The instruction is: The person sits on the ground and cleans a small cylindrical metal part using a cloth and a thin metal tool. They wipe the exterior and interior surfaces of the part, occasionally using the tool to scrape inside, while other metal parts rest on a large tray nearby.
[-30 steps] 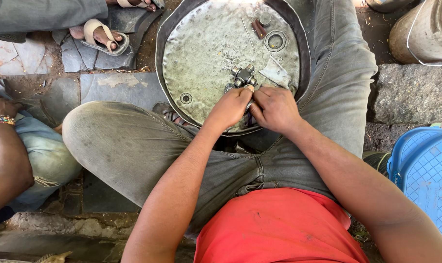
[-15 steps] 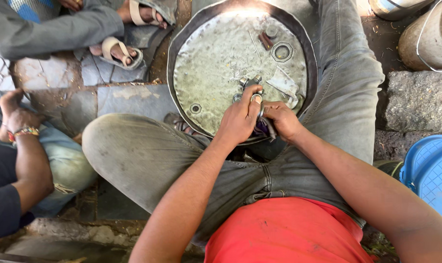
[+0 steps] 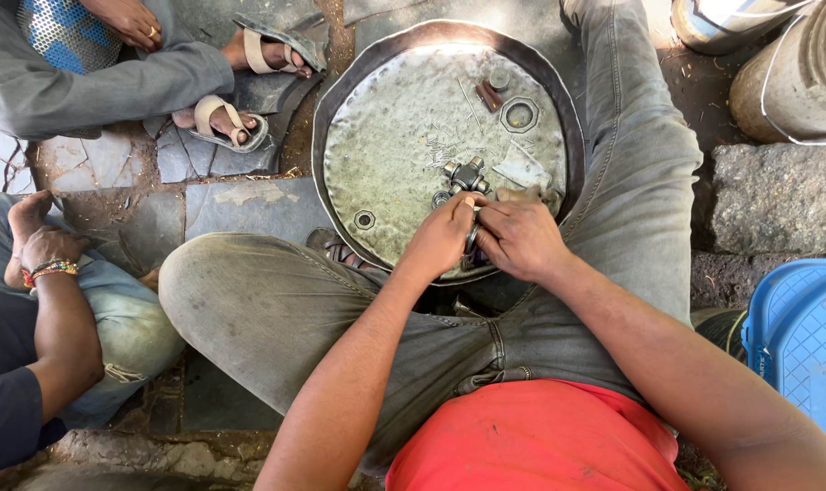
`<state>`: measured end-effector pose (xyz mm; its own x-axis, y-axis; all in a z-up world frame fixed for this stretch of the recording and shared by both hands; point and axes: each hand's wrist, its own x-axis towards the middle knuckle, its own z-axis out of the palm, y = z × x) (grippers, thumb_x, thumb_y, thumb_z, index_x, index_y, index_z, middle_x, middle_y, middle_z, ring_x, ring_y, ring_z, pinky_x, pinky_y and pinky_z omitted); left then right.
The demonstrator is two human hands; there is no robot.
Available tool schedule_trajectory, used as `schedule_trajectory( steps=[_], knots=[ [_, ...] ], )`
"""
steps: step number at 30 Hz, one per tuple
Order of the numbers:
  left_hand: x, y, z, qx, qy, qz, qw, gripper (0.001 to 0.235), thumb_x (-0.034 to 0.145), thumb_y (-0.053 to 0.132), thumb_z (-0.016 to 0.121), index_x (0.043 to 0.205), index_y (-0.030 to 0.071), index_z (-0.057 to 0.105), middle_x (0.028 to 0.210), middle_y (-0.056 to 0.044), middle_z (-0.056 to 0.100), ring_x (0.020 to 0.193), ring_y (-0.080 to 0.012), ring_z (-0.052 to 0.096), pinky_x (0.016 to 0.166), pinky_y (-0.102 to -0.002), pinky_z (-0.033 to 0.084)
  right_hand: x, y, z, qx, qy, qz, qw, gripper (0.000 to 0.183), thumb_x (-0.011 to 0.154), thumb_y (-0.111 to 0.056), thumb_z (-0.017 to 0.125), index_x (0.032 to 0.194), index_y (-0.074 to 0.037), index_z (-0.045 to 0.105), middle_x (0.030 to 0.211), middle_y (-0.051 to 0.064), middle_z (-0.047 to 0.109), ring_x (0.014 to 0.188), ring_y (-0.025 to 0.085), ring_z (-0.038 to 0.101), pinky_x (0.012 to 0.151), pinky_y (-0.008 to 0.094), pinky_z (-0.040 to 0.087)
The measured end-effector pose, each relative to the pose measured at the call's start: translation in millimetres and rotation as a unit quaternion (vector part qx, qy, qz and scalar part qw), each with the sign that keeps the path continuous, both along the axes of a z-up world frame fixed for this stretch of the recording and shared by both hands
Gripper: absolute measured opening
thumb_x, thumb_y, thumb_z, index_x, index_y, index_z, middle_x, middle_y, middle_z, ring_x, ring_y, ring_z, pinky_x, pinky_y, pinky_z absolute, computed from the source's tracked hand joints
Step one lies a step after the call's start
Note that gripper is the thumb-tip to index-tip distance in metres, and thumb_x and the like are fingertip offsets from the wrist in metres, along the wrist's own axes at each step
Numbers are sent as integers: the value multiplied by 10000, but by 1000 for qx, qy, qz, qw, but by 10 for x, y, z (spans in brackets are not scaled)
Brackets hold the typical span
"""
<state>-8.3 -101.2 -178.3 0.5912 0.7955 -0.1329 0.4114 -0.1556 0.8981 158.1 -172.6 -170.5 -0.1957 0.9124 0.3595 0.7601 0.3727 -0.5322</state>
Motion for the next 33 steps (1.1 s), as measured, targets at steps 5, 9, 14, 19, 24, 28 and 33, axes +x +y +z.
schedule_trajectory(
  steps=[5, 9, 14, 19, 24, 28, 33],
  knots=[
    [12, -105, 207, 16, 70, 35, 997, 308, 1066, 319, 378, 1252, 153, 559, 956, -190, 703, 910, -410, 684, 784, -487, 514, 1, 10, -315, -80, 96, -33, 992, 245, 932, -219, 638, 840, 8, 619, 772, 171, 613, 779, 385, 620, 722, 474, 473],
    [-9, -130, 257, 116, 45, 24, 992, 235, 1069, 265, 434, 1250, 135, 509, 910, -177, 702, 848, -404, 679, 740, -510, 494, -32, 0, -680, -185, 251, -34, 949, 264, 954, -206, 566, 824, 16, 624, 745, 142, 617, 701, 292, 615, 665, 425, 478],
    [22, -39, -114, 6, -18, 91, 996, 229, 1092, 280, 441, 1205, 96, 517, 744, -126, 583, 659, -294, 581, 628, -452, 456, 123, 138, -845, -312, 459, 72, 829, 365, 1004, -250, 619, 751, 10, 655, 687, 100, 612, 643, 152, 556, 637, 364, 459],
    [-25, 145, -83, -376, -245, 145, 882, 327, 1061, 418, 456, 1000, 117, 571, 633, -35, 566, 478, -123, 467, 388, -263, 285, 345, 75, -398, -422, 627, -44, 654, 290, 973, -276, 663, 978, 3, 739, 775, 73, 708, 640, 144, 637, 589, 309, 526],
    [-39, 101, 270, -470, -345, 52, 811, 334, 1061, 420, 432, 949, 117, 518, 640, -77, 551, 476, -125, 428, 391, -245, 261, 389, 176, -389, -379, 673, -115, 624, 290, 991, -263, 633, 1032, 18, 692, 887, 67, 741, 730, 128, 692, 687, 287, 577],
    [-70, 111, 316, -485, -412, -47, 770, 306, 1066, 379, 453, 953, 104, 525, 619, -102, 525, 438, -107, 339, 406, -260, 254, 419, 230, -646, -329, 664, -93, 665, 231, 1057, -195, 676, 1132, 22, 652, 863, 36, 659, 702, 122, 598, 637, 285, 488],
    [-79, 107, 350, -500, -427, -74, 749, 315, 1052, 371, 464, 943, 81, 522, 616, -96, 501, 430, -118, 297, 408, -270, 246, 369, 247, -543, -308, 629, -91, 708, 440, 850, 33, 635, 1273, -54, 553, 979, 57, 707, 817, 131, 661, 705, 291, 524]
  ],
)
